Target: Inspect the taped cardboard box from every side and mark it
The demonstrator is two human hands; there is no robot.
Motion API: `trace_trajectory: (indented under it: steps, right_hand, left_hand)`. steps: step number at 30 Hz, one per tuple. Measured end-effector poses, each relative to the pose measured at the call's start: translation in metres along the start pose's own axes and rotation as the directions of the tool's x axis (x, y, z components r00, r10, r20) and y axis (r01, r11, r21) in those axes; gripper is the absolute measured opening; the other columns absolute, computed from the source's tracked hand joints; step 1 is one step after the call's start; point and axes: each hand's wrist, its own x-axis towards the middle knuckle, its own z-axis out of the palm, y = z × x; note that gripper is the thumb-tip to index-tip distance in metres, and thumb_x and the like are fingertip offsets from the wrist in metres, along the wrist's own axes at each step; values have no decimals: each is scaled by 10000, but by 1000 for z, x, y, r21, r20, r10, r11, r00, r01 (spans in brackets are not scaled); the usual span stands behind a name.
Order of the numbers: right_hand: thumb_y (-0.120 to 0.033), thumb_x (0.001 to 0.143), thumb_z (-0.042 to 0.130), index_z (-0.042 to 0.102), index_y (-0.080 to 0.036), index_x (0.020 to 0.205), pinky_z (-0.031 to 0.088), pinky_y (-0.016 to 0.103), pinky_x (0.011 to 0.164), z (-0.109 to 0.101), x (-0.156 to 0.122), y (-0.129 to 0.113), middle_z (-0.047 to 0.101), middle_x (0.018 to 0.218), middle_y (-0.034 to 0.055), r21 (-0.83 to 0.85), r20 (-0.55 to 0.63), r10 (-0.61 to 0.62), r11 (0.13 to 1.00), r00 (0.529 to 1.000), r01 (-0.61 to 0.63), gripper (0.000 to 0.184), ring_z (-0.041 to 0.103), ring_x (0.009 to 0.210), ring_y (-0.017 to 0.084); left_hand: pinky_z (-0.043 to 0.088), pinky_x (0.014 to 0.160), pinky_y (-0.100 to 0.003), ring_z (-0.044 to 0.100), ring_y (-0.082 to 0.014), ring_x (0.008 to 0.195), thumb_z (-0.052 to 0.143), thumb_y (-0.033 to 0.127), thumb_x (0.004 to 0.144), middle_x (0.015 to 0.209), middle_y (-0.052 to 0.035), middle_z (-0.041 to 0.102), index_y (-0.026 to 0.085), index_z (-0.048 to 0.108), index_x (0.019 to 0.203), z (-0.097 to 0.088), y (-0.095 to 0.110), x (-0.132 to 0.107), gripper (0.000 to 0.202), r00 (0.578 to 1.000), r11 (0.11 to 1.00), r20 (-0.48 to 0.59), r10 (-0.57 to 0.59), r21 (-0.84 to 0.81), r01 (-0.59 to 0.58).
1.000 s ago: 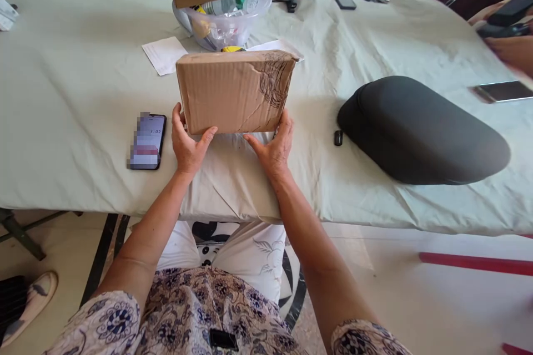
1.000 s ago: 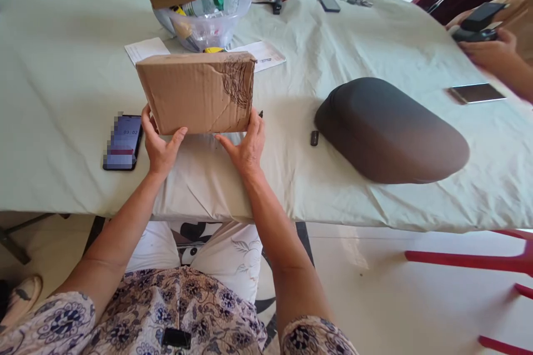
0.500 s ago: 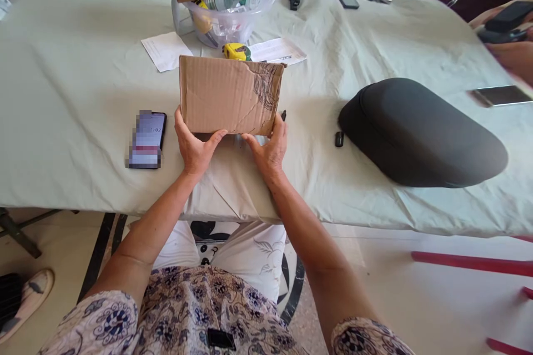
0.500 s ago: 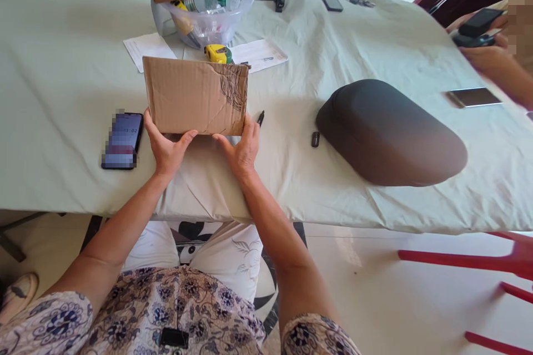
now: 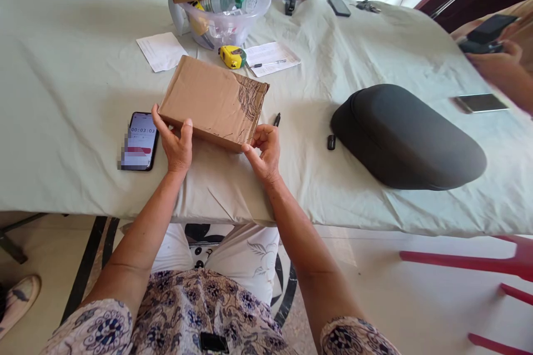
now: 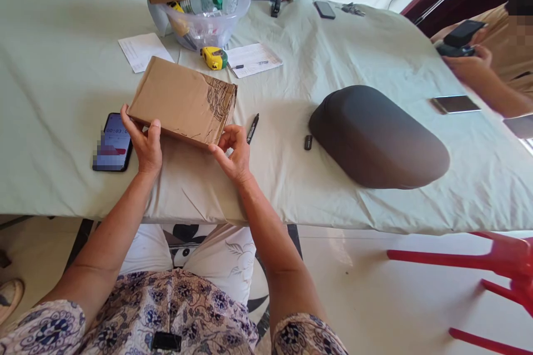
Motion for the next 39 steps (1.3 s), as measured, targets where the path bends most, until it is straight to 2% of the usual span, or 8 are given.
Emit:
trace_trajectory:
  steps: [5, 9, 13, 18, 26, 31, 36, 39]
  right_hand:
    - [-860, 779, 652, 404, -281, 882, 482, 320, 613, 5, -1, -4, 486, 700, -41, 22, -22, -14, 1000, 1000, 14, 638, 480, 623, 145]
    - [-769, 867, 662, 479, -259, 886, 475, 288, 586, 12, -2, -1, 552, 735, -28, 62, 7, -87, 994, 996, 86, 542, 523, 606, 119]
    - [-679, 957, 610, 559, -238, 982, 506, 274, 596, 17, -3, 4, 661, 802, 1, 86, 156, -154, 986, 976, 142, 445, 617, 615, 117]
    - [-654, 1016, 530, 632, -236, 932, 531, 287, 641, 15, -4, 1, 712, 766, 8, 126, 159, -195, 976, 968, 176, 438, 651, 635, 131]
    - [-855, 758, 693, 542, -218, 607, 372, 254, 531, 20, -1, -3, 545, 522, -51, 72, -159, 110, 992, 981, -99, 673, 464, 500, 93]
    - [-786, 772, 713, 490, -229, 594, 366, 248, 519, 4, 13, -3, 511, 503, -60, 181, -329, 206, 972, 922, -153, 625, 441, 485, 87]
    - [-711, 710, 793, 450, -233, 636, 344, 246, 572, -14, 25, 9, 432, 594, -85, 151, -559, 209, 977, 802, -149, 593, 373, 566, 76]
    - [-695, 701, 796, 526, -227, 754, 365, 243, 611, -16, 27, 13, 456, 673, -80, 211, -537, 212, 971, 816, -113, 542, 399, 615, 81]
  left_hand:
    - [129, 1399, -493, 198, -314, 1679, 510, 698, 958, 1762, -146, 241, 234, 377, 1603, 6, 7, -3, 806, 986, 982, 111, 128, 126, -141]
    - [161, 1374, -594, 135, -394, 1687, 498, 725, 968, 1790, -145, 161, 235, 535, 1533, 12, 10, -17, 748, 962, 949, 231, 148, 242, -204]
    - [229, 1351, -601, 168, -384, 1685, 417, 672, 1028, 1810, -138, 80, 262, 555, 1512, 16, 7, -29, 649, 876, 884, 391, 282, 249, -396]
    - [310, 1304, -637, 229, -425, 1660, 526, 736, 955, 1786, -214, 100, 238, 526, 1507, 16, 4, -31, 743, 817, 823, 429, 385, 241, -514]
    - [425, 1245, -597, 363, -383, 1610, 610, 611, 976, 1744, -224, 214, 241, 576, 1418, 22, 6, -36, 577, 777, 752, 397, 489, 259, -606]
    - [384, 1266, -603, 376, -381, 1595, 582, 593, 997, 1737, -205, 242, 241, 564, 1413, 17, 9, -35, 546, 772, 781, 404, 490, 190, -595]
    - [359, 1271, -622, 376, -383, 1592, 520, 599, 1019, 1733, -199, 262, 239, 569, 1380, 11, 11, -30, 513, 774, 808, 435, 460, 156, -568]
    - [356, 1279, -602, 395, -361, 1586, 492, 603, 1028, 1725, -198, 285, 240, 560, 1383, 10, 9, -27, 513, 773, 818, 430, 467, 124, -562]
